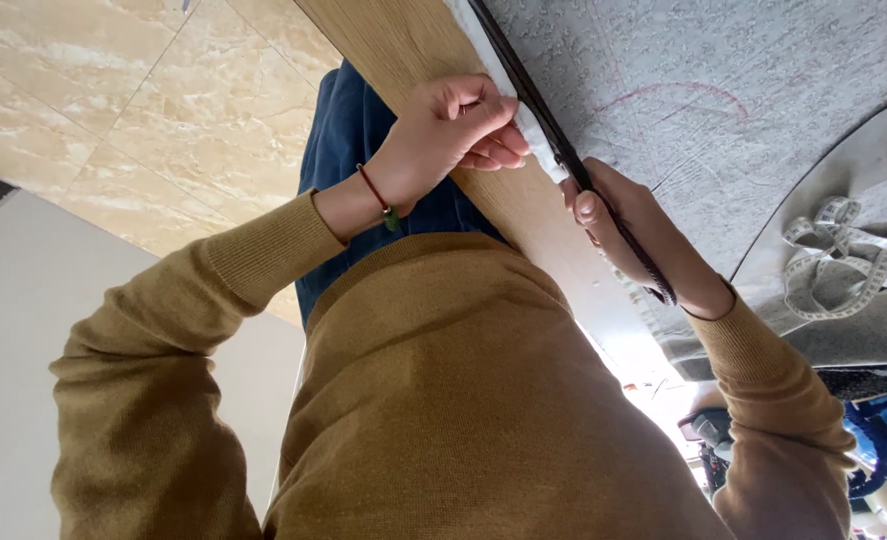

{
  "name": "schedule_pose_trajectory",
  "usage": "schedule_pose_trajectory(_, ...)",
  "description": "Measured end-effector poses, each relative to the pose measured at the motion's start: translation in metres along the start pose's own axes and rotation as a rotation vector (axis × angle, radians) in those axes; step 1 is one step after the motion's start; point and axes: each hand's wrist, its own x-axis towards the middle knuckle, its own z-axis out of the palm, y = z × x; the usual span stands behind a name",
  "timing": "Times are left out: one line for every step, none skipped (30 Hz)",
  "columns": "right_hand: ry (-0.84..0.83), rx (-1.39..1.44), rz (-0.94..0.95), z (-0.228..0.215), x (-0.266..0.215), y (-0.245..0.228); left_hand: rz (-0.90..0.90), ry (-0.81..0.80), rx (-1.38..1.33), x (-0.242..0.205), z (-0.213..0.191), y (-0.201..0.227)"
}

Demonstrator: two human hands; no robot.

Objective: The person uses shears to cut a piece of gray patterned fabric laid on a wooden table. They follow red chalk lines and a ruler, cutting along straight and curved edges to separate a shaped piece from the main fabric.

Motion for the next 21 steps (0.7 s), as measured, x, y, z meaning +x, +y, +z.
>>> schedule_pose_trajectory(-0.010, -0.011, 0.022, -0.001, 0.000, 0.001, -0.006, -0.013, -0.020, 0.000, 0.000, -0.001)
schedule_pose_trajectory(-0.020, -0.021, 0.044, -0.002, 0.000, 0.002, -0.013, -0.026, -0.039, 0.001, -0.001, -0.002)
schedule_pose_trajectory(-0.021, -0.021, 0.043, -0.003, 0.005, 0.000, -0.013, -0.025, -0.039, 0.001, -0.002, -0.001)
schedule_pose_trajectory(-0.030, -0.026, -0.001, -0.003, 0.010, -0.002, -0.016, -0.035, -0.041, 0.000, -0.002, -0.001)
schedule_pose_trajectory(-0.039, -0.031, -0.046, -0.003, 0.014, -0.004, -0.019, -0.046, -0.044, 0.000, -0.003, -0.001)
schedule_pose_trajectory(-0.039, -0.030, -0.046, -0.003, 0.016, -0.008, -0.020, -0.046, -0.043, -0.001, -0.003, 0.000)
schedule_pose_trajectory(-0.046, -0.027, -0.059, -0.003, 0.019, -0.012, -0.037, -0.053, -0.020, -0.001, -0.003, 0.002)
schedule_pose_trajectory(-0.054, -0.024, -0.073, -0.004, 0.023, -0.016, -0.055, -0.058, 0.002, -0.002, -0.004, 0.004)
schedule_pose_trajectory(-0.056, -0.023, -0.074, -0.003, 0.024, -0.017, -0.055, -0.056, 0.003, -0.002, -0.004, 0.003)
schedule_pose_trajectory(-0.051, -0.024, -0.058, -0.003, 0.025, -0.019, -0.057, -0.056, -0.008, -0.001, -0.004, 0.002)
schedule_pose_trajectory(-0.045, -0.025, -0.043, -0.002, 0.026, -0.020, -0.058, -0.056, -0.018, -0.001, -0.003, 0.002)
schedule_pose_trajectory(-0.044, -0.026, -0.042, -0.002, 0.027, -0.021, -0.058, -0.058, -0.019, 0.000, -0.004, -0.001)
schedule_pose_trajectory(-0.045, -0.027, -0.051, -0.002, 0.028, -0.022, -0.035, -0.074, -0.032, 0.001, -0.005, -0.003)
schedule_pose_trajectory(-0.048, -0.027, -0.061, -0.002, 0.030, -0.023, -0.014, -0.088, -0.045, 0.001, -0.006, -0.005)
schedule_pose_trajectory(-0.048, -0.027, -0.060, -0.001, 0.030, -0.022, -0.015, -0.088, -0.046, 0.002, -0.005, -0.006)
schedule_pose_trajectory(-0.032, 0.016, -0.057, 0.001, 0.031, -0.021, -0.019, -0.091, -0.044, 0.002, -0.005, -0.007)
schedule_pose_trajectory(-0.016, 0.058, -0.053, 0.002, 0.031, -0.020, -0.023, -0.093, -0.041, 0.003, -0.005, -0.008)
schedule_pose_trajectory(-0.015, 0.059, -0.051, 0.001, 0.032, -0.019, -0.024, -0.095, -0.042, 0.002, -0.004, -0.008)
schedule_pose_trajectory(-0.024, 0.095, -0.015, 0.000, 0.033, -0.017, -0.050, -0.069, -0.066, 0.002, -0.004, -0.008)
schedule_pose_trajectory(-0.033, 0.128, 0.019, -0.003, 0.035, -0.017, -0.071, -0.042, -0.091, 0.002, -0.003, -0.008)
schedule_pose_trajectory(-0.032, 0.125, 0.019, -0.003, 0.034, -0.017, -0.069, -0.043, -0.092, 0.002, -0.003, -0.007)
